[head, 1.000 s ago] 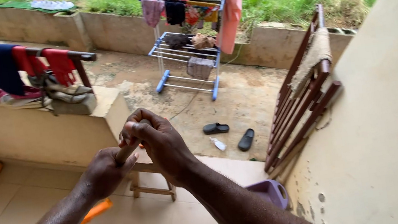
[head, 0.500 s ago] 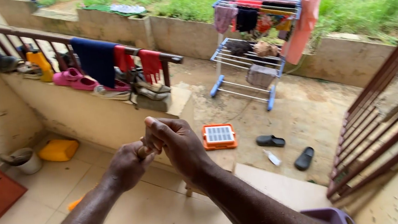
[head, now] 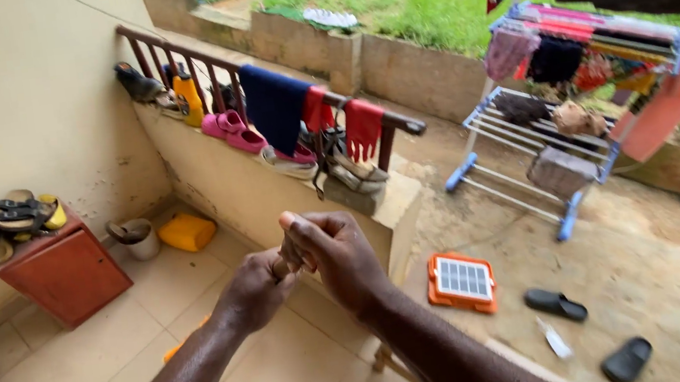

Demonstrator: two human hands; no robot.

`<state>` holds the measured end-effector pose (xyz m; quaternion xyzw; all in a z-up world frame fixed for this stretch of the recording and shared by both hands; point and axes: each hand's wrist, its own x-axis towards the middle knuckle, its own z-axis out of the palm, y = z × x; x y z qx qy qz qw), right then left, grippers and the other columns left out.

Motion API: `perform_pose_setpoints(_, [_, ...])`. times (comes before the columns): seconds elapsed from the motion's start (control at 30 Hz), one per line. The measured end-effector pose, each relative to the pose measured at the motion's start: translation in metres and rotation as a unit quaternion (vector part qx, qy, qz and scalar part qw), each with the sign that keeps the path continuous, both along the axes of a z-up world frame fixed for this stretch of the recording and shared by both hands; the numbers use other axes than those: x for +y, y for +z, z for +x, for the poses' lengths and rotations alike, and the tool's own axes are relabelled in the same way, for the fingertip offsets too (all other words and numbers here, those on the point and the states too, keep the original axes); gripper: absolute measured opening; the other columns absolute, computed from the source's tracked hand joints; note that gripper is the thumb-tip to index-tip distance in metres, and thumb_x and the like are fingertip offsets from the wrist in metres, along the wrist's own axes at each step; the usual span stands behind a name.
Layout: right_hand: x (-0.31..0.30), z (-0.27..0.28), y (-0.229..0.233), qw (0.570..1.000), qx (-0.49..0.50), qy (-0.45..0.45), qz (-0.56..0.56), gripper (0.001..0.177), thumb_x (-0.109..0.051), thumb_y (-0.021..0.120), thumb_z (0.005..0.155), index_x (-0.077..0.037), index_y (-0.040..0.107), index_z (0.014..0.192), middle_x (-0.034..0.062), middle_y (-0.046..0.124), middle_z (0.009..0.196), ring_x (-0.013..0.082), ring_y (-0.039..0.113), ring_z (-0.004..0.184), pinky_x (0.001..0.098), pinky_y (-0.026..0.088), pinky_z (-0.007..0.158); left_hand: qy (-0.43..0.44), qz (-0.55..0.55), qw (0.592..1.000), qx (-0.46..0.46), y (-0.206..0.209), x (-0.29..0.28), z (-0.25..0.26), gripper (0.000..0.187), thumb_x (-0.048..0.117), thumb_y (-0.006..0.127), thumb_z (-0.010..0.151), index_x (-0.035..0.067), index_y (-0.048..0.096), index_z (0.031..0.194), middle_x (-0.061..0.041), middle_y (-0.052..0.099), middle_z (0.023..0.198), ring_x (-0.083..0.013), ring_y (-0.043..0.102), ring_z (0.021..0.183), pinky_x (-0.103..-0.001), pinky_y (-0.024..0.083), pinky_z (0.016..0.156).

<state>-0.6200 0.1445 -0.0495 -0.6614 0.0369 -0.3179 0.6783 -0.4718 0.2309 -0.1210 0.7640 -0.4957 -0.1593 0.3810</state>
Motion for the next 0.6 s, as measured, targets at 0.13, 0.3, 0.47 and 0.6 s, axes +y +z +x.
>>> perform_pose_setpoints(0.13, [-0.022,0.030,-0.005,0.998,-0.016,0.055,0.008,0.050,-0.029,0.055,0.107,-0.008,0.049,0.062,-0.0003,0.047,0.060,0.0106,0.044,0.060,0.0297,0.040,0.061,0.014,-0.034,0.999,0.014,-0.006,-0.017,0.027,0.012,0.017,0.063,0.088,0.007,0.061,0.082,0.000,0.061,0.062,-0.0096,0.059,0.061,-0.034,0.051,0.061])
perform_pose_setpoints(0.3, [-0.034,0.066,0.004,0.998,0.011,0.054,-0.014,0.047,-0.028,0.055,0.104,-0.006,0.055,0.062,0.0005,0.049,0.059,0.0112,0.043,0.056,0.0304,0.036,0.057,0.048,0.002,0.999,0.015,-0.012,-0.027,0.059,0.029,0.025,0.063,0.096,0.002,0.059,0.079,-0.009,0.056,0.063,-0.0170,0.054,0.061,-0.038,0.049,0.061])
perform_pose_setpoints(0.47, [-0.049,0.121,-0.018,0.999,0.003,0.051,0.000,0.052,-0.028,0.058,0.106,-0.008,0.050,0.060,-0.0017,0.042,0.056,0.0106,0.043,0.057,0.0298,0.039,0.059,0.046,-0.011,0.999,0.021,-0.011,-0.039,0.104,0.025,0.027,0.064,0.094,0.006,0.062,0.081,-0.005,0.060,0.062,-0.0133,0.058,0.061,-0.036,0.050,0.060])
perform_pose_setpoints(0.6, [-0.053,0.161,-0.043,0.999,0.028,0.018,0.022,0.051,-0.030,0.059,0.106,-0.006,0.054,0.061,-0.0005,0.048,0.059,0.0093,0.042,0.057,0.0292,0.037,0.057,0.015,-0.009,0.999,0.031,-0.044,-0.047,0.149,0.021,0.026,0.065,0.093,0.007,0.063,0.085,-0.009,0.058,0.064,-0.0158,0.056,0.060,-0.038,0.049,0.059])
